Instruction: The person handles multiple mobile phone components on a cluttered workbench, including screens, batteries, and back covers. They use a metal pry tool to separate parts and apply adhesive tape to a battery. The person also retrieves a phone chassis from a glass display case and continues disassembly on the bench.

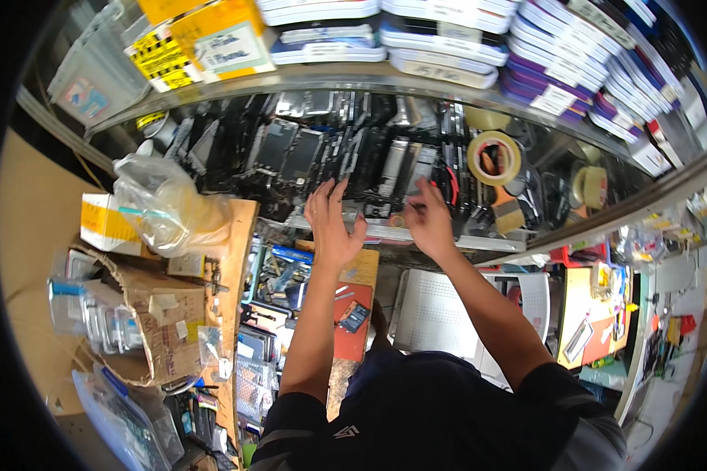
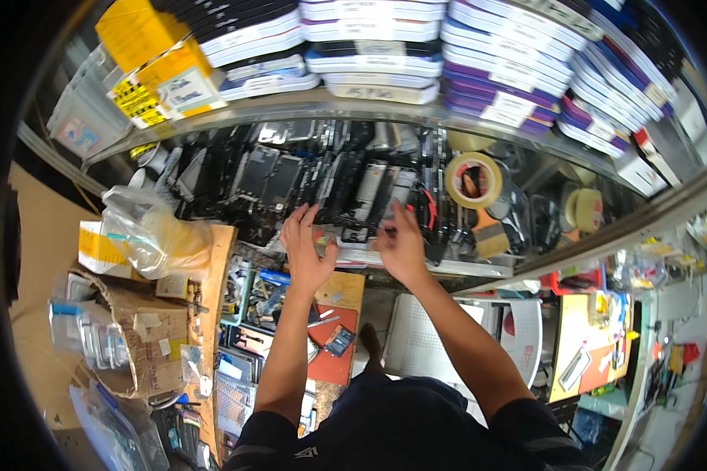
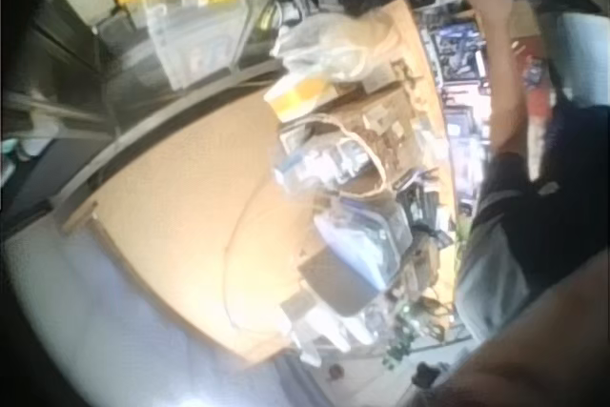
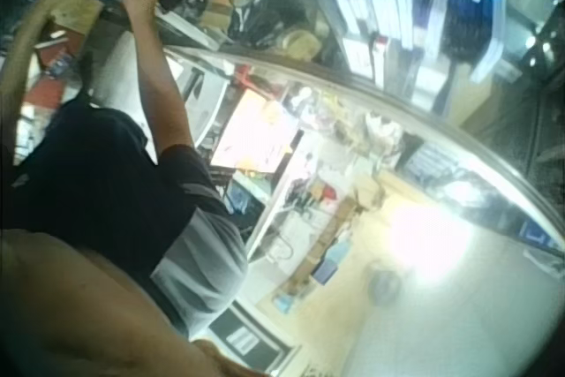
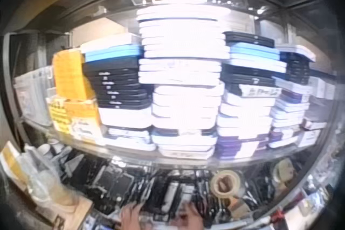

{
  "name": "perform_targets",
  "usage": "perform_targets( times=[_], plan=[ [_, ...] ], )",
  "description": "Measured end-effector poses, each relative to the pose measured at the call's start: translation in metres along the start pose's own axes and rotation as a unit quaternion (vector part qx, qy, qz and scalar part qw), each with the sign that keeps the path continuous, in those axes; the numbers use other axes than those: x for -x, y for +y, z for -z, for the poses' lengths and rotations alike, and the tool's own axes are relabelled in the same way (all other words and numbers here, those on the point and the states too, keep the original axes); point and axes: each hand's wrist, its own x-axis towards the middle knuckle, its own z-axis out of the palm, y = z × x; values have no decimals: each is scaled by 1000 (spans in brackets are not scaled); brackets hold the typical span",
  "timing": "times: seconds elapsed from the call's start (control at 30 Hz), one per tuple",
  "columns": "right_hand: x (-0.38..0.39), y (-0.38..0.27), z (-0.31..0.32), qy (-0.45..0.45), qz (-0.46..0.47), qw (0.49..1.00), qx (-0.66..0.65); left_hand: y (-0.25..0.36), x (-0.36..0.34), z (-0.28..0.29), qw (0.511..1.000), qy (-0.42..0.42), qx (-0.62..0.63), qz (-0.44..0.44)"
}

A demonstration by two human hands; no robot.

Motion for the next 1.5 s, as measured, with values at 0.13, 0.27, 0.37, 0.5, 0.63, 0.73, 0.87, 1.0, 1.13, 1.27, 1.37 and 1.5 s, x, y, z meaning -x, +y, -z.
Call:
perform_targets(
  times=[0.13, 0.27, 0.37, 0.5, 0.63, 0.73, 0.87, 1.0, 1.13, 1.27, 1.37, 1.5],
  plan=[
    [79, -7, 41, -91, 65, 993, 22, -47, 14, 25, 981, 124, 26, 144],
    [211, 91, 68, -234, -107, 960, 108, -84, -26, 9, 959, 196, -35, 200],
    [305, 142, 95, -332, -136, 919, 160, -89, -62, -8, 906, 148, -157, 364],
    [348, 171, 123, -352, -277, 874, 191, -45, -69, -22, 949, 146, -172, 219],
    [355, 195, 159, -290, -253, 895, 225, -52, -50, -33, 958, 133, -192, 167],
    [351, 192, 175, -220, -247, 912, 243, -46, -47, -12, 954, 99, -218, 178],
    [367, 196, 183, -180, -327, 897, 239, -60, -49, 16, 935, 212, -76, 276],
    [390, 197, 182, -264, -405, 848, 217, -92, -120, 32, 953, 157, -205, 160],
    [384, 192, 170, -293, -423, 832, 207, -122, -191, 61, 845, -7, -323, 425],
    [384, 202, 166, -230, -436, 857, 150, -165, -179, 82, 769, -97, -273, 570],
    [386, 204, 167, -206, -435, 864, 146, -180, -170, 98, 788, -116, -294, 529],
    [405, 214, 172, -210, -468, 847, 140, -201, -170, 117, 812, -101, -354, 454]
  ],
)
